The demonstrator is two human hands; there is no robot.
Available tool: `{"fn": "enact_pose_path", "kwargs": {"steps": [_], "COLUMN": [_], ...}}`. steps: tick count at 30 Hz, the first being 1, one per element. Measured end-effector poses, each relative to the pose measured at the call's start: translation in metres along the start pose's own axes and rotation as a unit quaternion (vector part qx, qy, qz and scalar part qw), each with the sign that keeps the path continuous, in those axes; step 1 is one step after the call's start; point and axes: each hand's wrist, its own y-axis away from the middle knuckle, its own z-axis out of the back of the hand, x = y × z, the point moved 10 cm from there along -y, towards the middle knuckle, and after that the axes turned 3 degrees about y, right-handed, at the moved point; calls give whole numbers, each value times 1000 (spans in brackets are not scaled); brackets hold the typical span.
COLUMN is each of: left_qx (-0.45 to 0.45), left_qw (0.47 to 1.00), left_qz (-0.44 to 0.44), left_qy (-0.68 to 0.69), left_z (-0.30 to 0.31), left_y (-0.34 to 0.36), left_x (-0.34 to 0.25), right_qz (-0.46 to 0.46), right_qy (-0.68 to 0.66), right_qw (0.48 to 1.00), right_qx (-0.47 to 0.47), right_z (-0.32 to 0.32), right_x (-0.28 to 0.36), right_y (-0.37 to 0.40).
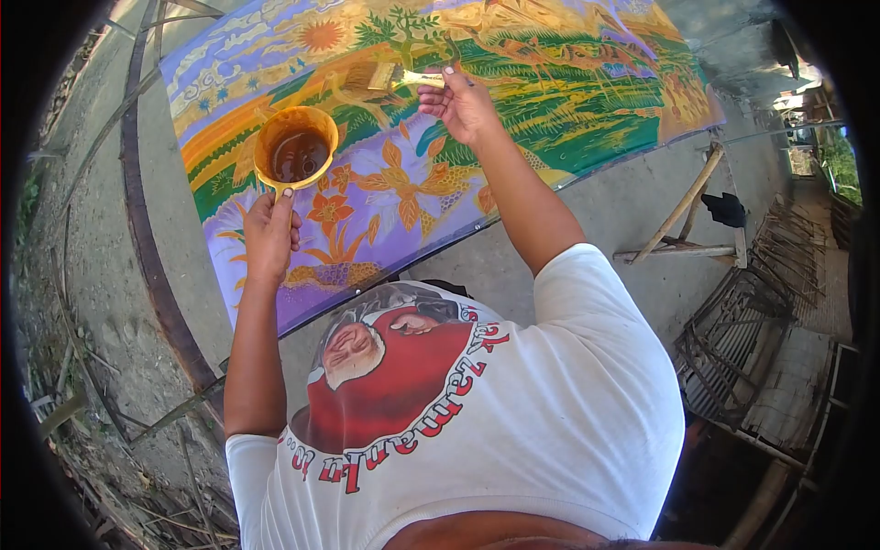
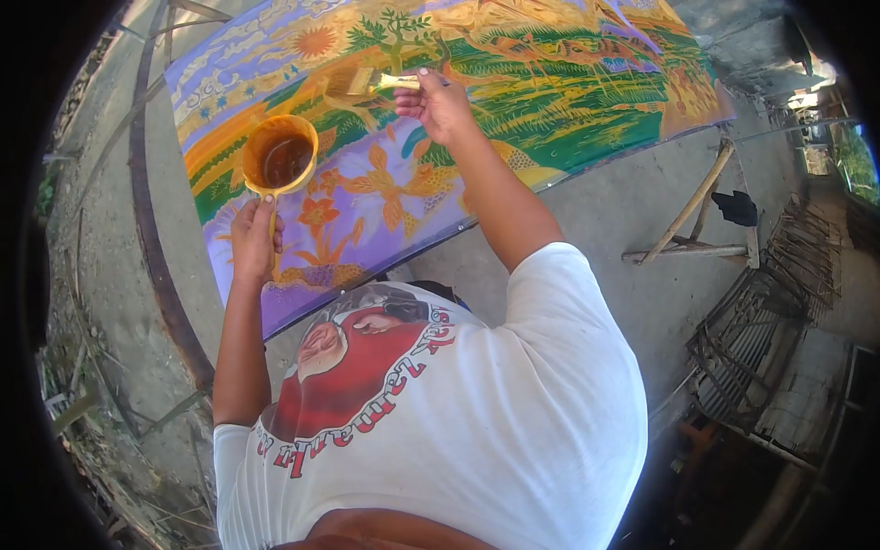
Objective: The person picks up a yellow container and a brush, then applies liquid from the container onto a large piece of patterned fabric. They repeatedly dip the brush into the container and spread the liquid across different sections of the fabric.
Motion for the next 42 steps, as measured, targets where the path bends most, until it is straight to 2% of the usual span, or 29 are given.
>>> {"fn": "enact_pose_path", "kwargs": {"steps": [1,2,4,7,8,10,14,16,20,22,25,27,29,30,33,37,40,42], "left_qx": [0,-9,-22,-34,-41,-47,-68,-76,-94,-100,-115,-134,-143,-149,-153,-140,-139,-143], "left_qw": [1000,1000,1000,999,999,998,996,995,993,992,991,989,987,987,986,988,988,986], "left_qz": [-1,-8,-16,-5,-7,-3,0,0,5,3,4,12,11,9,-2,4,9,9], "left_qy": [-1,7,13,23,29,33,49,60,76,75,64,67,66,64,68,68,68,83], "left_z": [3,9,19,29,32,37,53,65,83,88,95,100,105,107,107,101,97,96], "left_y": [1,4,12,29,33,45,70,82,100,105,115,120,125,127,130,127,123,124], "left_x": [0,0,-3,-6,-6,-4,0,6,17,18,20,21,23,23,22,21,22,21], "right_qz": [-5,-5,-30,-16,-19,-80,-62,-59,-87,-129,-135,-134,-97,-112,-132,-130,-94,-57], "right_qy": [14,12,151,134,134,217,319,363,326,295,314,322,338,340,289,221,226,229], "right_qw": [999,999,966,964,964,969,943,925,937,947,939,937,935,933,948,967,969,969], "right_qx": [-45,-44,-206,-230,-229,-85,-67,-98,-96,-3,27,18,-42,-36,11,-9,-35,-74], "right_z": [27,47,106,107,104,63,100,131,132,100,88,100,125,118,75,11,14,53], "right_x": [-8,-16,-29,-38,-43,-55,-7,19,4,-27,-27,-12,3,0,-36,-101,-91,-62], "right_y": [-14,-29,-42,-49,-51,-53,-56,-55,-53,-50,-48,-48,-57,-52,-36,-18,-29,-46]}}
